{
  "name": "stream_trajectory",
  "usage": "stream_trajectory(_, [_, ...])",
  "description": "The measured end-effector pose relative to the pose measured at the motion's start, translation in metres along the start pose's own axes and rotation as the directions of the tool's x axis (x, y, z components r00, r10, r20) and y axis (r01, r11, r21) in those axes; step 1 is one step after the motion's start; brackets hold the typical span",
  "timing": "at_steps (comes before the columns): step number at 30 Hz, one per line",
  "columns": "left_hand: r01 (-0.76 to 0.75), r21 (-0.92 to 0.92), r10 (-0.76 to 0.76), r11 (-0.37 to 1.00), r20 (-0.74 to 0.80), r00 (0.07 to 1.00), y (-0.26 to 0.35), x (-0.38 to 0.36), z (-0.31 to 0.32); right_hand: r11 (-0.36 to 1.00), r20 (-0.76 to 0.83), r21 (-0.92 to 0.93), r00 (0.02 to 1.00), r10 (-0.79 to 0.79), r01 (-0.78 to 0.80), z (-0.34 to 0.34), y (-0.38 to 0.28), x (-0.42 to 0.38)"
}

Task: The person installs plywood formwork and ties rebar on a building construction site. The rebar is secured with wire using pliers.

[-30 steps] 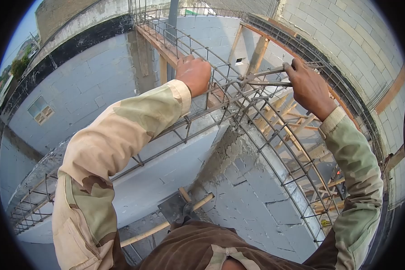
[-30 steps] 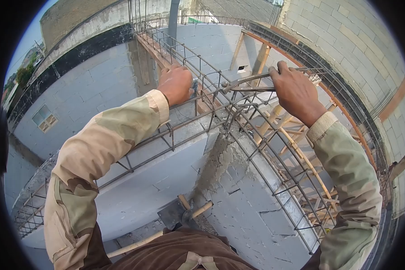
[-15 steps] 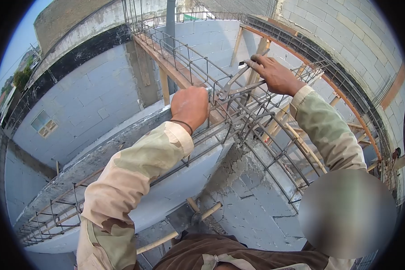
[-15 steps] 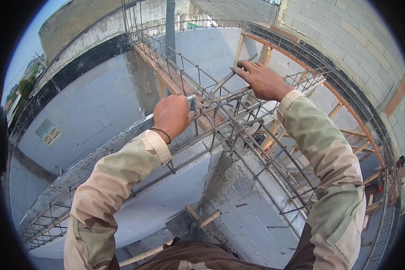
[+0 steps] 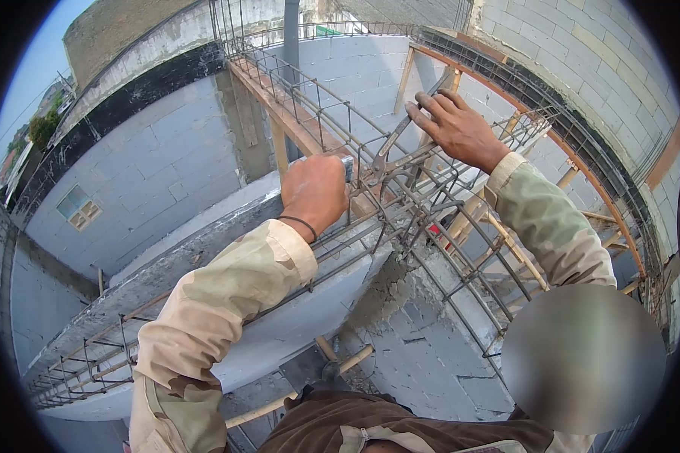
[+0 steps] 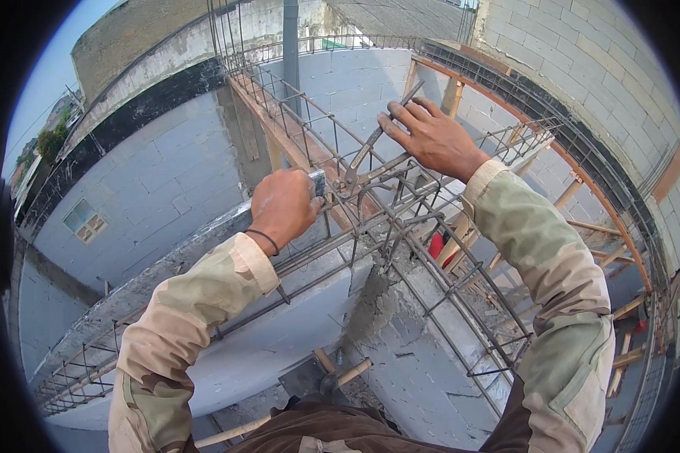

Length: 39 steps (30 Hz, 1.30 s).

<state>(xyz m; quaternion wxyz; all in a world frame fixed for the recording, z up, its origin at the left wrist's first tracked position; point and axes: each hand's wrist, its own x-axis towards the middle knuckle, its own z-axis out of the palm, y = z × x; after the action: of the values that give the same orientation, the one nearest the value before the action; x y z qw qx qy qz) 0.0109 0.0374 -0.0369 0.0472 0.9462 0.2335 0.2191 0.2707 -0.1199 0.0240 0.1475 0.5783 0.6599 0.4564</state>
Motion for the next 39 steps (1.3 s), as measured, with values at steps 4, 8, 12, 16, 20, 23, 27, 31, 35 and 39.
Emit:
stream_trajectory(4, [0.013, 0.011, -0.014, 1.000, 0.019, 1.000, 0.000, 0.001, 0.001, 0.998, -0.094, -0.053, 0.995, -0.044, 0.039, -0.009, -0.005, 0.014])
stream_trajectory(8, [-0.003, 0.014, 0.003, 1.000, 0.013, 1.000, -0.001, -0.001, 0.003, 0.989, -0.084, -0.137, 0.995, -0.059, 0.047, -0.015, -0.007, 0.020])
stream_trajectory(12, [-0.160, -0.011, 0.157, 0.987, -0.140, 0.978, -0.006, -0.005, 0.008, 0.980, -0.198, -0.182, 0.973, -0.115, 0.079, -0.017, -0.002, 0.016])
stream_trajectory(16, [-0.053, -0.087, 0.044, 0.995, -0.105, 0.994, 0.005, -0.003, -0.003, 0.980, -0.183, -0.192, 0.979, -0.085, 0.049, -0.035, -0.003, 0.021])
stream_trajectory(20, [0.132, 0.022, -0.134, 0.991, 0.091, 0.987, 0.015, 0.000, -0.011, 0.975, -0.210, -0.209, 0.970, -0.119, 0.074, -0.030, 0.003, 0.040])
stream_trajectory(23, [0.139, -0.001, -0.139, 0.990, 0.088, 0.986, 0.016, 0.001, -0.013, 0.972, -0.340, -0.203, 0.923, -0.179, 0.114, -0.012, 0.012, 0.063])
stream_trajectory(27, [0.212, -0.017, -0.210, 0.977, 0.079, 0.975, 0.021, 0.004, -0.015, 0.962, -0.510, -0.244, 0.827, -0.235, 0.122, -0.003, 0.016, 0.086])
stream_trajectory(31, [0.240, -0.033, -0.238, 0.970, 0.059, 0.970, 0.022, 0.006, -0.014, 0.960, -0.569, -0.224, 0.778, -0.267, 0.166, -0.002, 0.013, 0.101])
stream_trajectory(35, [0.290, -0.071, -0.287, 0.954, 0.054, 0.956, 0.023, 0.011, -0.013, 0.965, -0.470, -0.130, 0.843, -0.261, 0.227, 0.023, 0.019, 0.115])
stream_trajectory(39, [0.295, -0.082, -0.291, 0.952, 0.055, 0.955, 0.023, 0.013, -0.012, 0.952, -0.541, -0.133, 0.785, -0.302, 0.276, 0.024, 0.021, 0.131])
